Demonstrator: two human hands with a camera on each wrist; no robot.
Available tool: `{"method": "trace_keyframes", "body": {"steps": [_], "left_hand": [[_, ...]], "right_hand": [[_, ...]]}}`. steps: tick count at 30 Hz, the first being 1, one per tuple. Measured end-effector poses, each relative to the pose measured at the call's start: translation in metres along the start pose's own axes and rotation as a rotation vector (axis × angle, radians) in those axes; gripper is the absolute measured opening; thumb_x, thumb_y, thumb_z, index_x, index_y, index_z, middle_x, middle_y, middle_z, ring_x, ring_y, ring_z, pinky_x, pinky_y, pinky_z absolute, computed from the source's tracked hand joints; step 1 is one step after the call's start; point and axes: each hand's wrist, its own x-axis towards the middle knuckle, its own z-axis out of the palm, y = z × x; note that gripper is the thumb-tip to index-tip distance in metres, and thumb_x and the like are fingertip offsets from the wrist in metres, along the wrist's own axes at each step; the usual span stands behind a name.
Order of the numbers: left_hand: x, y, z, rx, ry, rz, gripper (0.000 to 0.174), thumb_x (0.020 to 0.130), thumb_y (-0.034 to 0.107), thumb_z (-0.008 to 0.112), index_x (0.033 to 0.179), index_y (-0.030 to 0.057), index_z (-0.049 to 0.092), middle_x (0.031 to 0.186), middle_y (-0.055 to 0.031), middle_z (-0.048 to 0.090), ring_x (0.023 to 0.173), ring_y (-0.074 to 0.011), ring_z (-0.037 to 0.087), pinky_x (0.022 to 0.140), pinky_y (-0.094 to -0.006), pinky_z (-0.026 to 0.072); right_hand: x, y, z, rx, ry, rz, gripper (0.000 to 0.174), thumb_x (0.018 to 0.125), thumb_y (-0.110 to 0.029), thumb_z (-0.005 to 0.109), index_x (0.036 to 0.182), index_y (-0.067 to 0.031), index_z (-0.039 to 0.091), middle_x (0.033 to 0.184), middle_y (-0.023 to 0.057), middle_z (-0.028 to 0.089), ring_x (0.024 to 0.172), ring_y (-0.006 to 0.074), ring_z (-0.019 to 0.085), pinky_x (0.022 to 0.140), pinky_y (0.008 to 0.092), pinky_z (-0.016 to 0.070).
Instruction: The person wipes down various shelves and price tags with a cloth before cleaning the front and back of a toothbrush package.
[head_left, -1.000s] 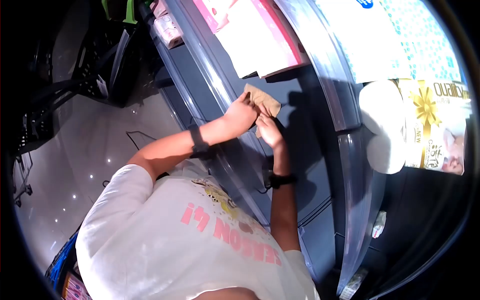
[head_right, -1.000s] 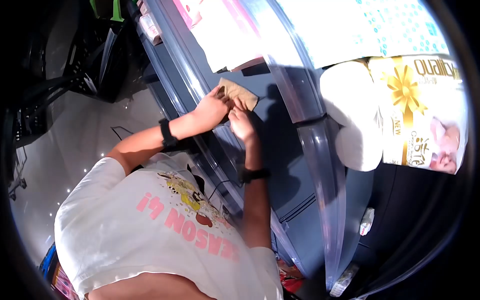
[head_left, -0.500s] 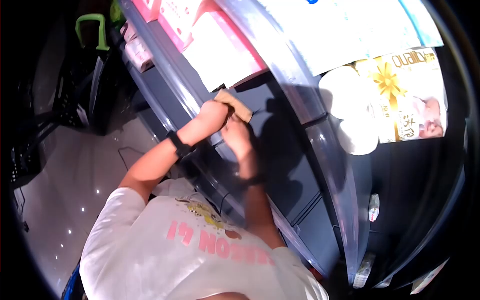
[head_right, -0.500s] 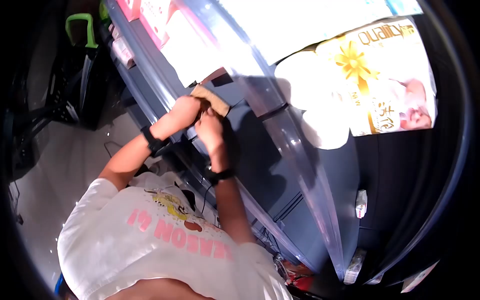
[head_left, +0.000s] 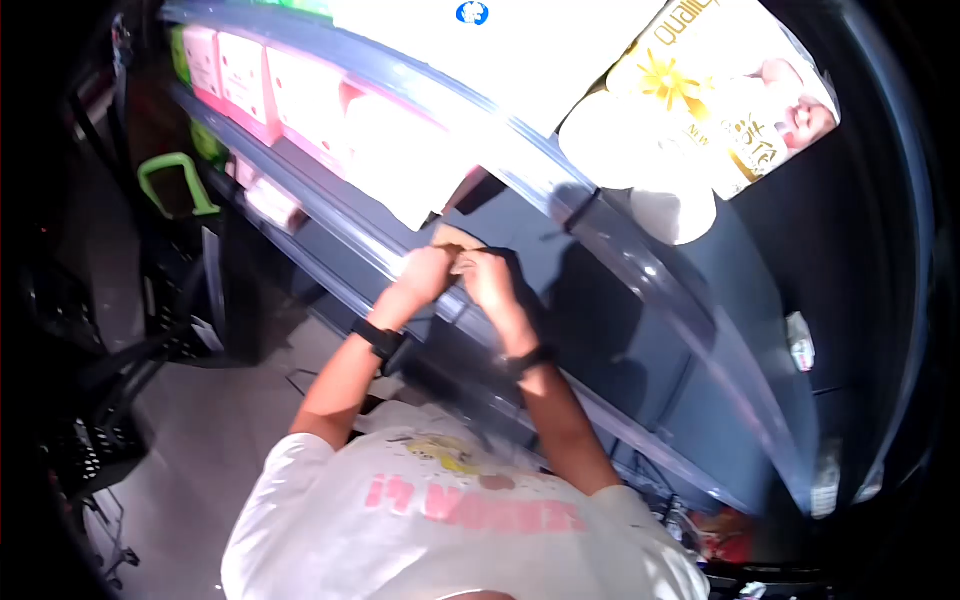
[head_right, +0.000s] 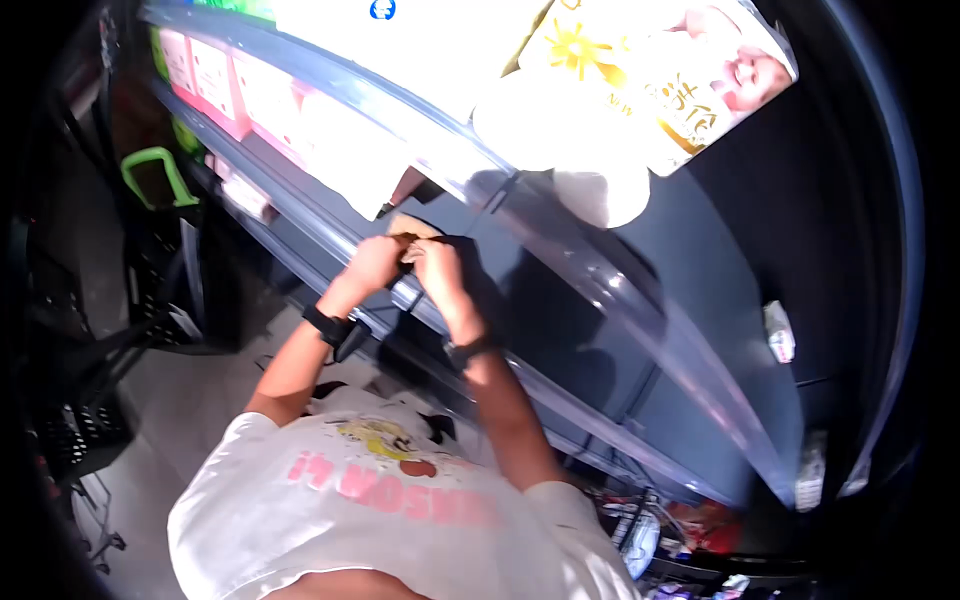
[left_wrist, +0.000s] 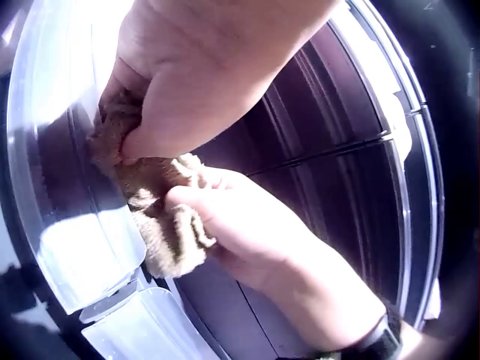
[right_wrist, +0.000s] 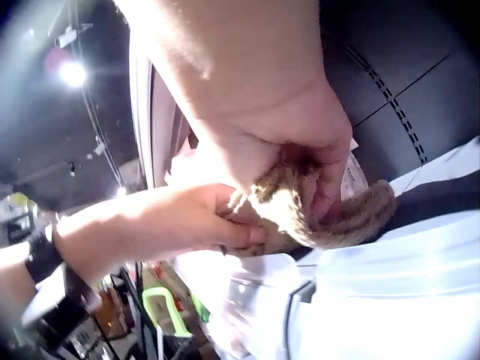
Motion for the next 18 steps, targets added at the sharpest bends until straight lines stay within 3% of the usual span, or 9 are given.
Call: {"method": "trace_keyframes", "body": {"steps": [3,6,8,12,13,14,15,17,18], "left_hand": [[-0.019,0.021,-0.015,-0.161,0.096,-0.044,0.024,0.067,0.002,0.052,0.091,0.0019,0.056,0.080,-0.0216,0.059,0.077,-0.0390,0.057,0.066,-0.0455,0.0458],[-0.035,0.069,-0.054,-0.203,0.463,0.238,0.037,0.063,-0.002,0.051,0.100,0.0000,0.055,0.092,-0.0168,0.060,0.081,-0.0370,0.058,0.070,-0.0402,0.0478],[-0.042,0.108,-0.083,-0.191,0.667,0.505,0.031,0.065,-0.001,0.053,0.096,-0.0005,0.057,0.098,-0.0159,0.061,0.091,-0.0334,0.060,0.073,-0.0407,0.0483],[-0.050,0.142,-0.088,0.049,0.865,0.976,0.024,0.071,0.014,0.061,0.095,0.0108,0.062,0.109,-0.0064,0.061,0.104,-0.0237,0.056,0.097,-0.0447,0.0299],[-0.041,0.151,-0.083,-0.017,0.849,1.022,0.018,0.071,0.018,0.062,0.089,0.0137,0.064,0.108,-0.0033,0.061,0.108,-0.0227,0.054,0.101,-0.0441,0.0224],[-0.034,0.164,-0.078,-0.037,0.846,1.039,0.014,0.072,0.018,0.061,0.085,0.0153,0.065,0.109,-0.0030,0.061,0.108,-0.0220,0.054,0.100,-0.0440,0.0243],[-0.030,0.174,-0.077,-0.052,0.802,1.072,0.020,0.073,0.017,0.059,0.092,0.0144,0.064,0.109,-0.0029,0.061,0.109,-0.0225,0.053,0.098,-0.0445,0.0261],[-0.012,0.196,-0.056,-0.039,0.546,1.054,0.030,0.076,0.016,0.053,0.104,0.0073,0.058,0.117,-0.0095,0.056,0.114,-0.0257,0.049,0.094,-0.0447,0.0300],[-0.004,0.201,-0.043,-0.055,0.515,0.969,0.027,0.076,0.014,0.052,0.100,0.0054,0.059,0.120,-0.0116,0.053,0.117,-0.0262,0.047,0.095,-0.0444,0.0294]], "right_hand": [[-0.022,-0.061,-0.022,-0.007,0.227,0.021,0.031,0.071,0.006,0.049,0.098,-0.0001,0.060,0.086,0.0185,0.063,0.082,0.0304,0.063,0.072,0.0348,0.0506],[-0.048,-0.105,-0.039,0.231,0.487,-0.102,0.039,0.069,0.011,0.046,0.106,0.0011,0.056,0.104,0.0195,0.059,0.097,0.0311,0.059,0.081,0.0366,0.0471],[-0.067,-0.165,-0.070,0.069,0.650,-0.254,0.036,0.070,0.006,0.053,0.105,-0.0030,0.058,0.112,0.0183,0.054,0.100,0.0339,0.055,0.082,0.0384,0.0453],[-0.111,-0.166,-0.102,-0.425,1.035,-0.770,0.020,0.080,-0.015,0.059,0.098,-0.0051,0.060,0.115,0.0164,0.051,0.098,0.0329,0.050,0.079,0.0387,0.0419],[-0.123,-0.171,-0.113,-0.537,1.034,-0.665,0.020,0.082,-0.016,0.057,0.099,-0.0054,0.059,0.116,0.0164,0.051,0.102,0.0341,0.047,0.083,0.0403,0.0402],[-0.133,-0.174,-0.122,-0.645,1.026,-0.564,0.021,0.085,-0.018,0.054,0.101,-0.0057,0.059,0.117,0.0164,0.050,0.106,0.0353,0.045,0.086,0.0419,0.0384],[-0.135,-0.169,-0.129,-0.644,1.030,-0.562,0.021,0.085,-0.018,0.054,0.101,-0.0057,0.059,0.117,0.0164,0.050,0.106,0.0353,0.045,0.086,0.0419,0.0384],[-0.141,-0.160,-0.141,-0.874,1.044,-0.199,0.031,0.084,-0.018,0.052,0.112,-0.0057,0.055,0.121,0.0170,0.048,0.112,0.0380,0.040,0.093,0.0449,0.0333],[-0.137,-0.153,-0.146,-0.870,1.032,-0.191,0.031,0.084,-0.018,0.052,0.112,-0.0057,0.055,0.121,0.0170,0.048,0.112,0.0380,0.040,0.093,0.0449,0.0333]]}}
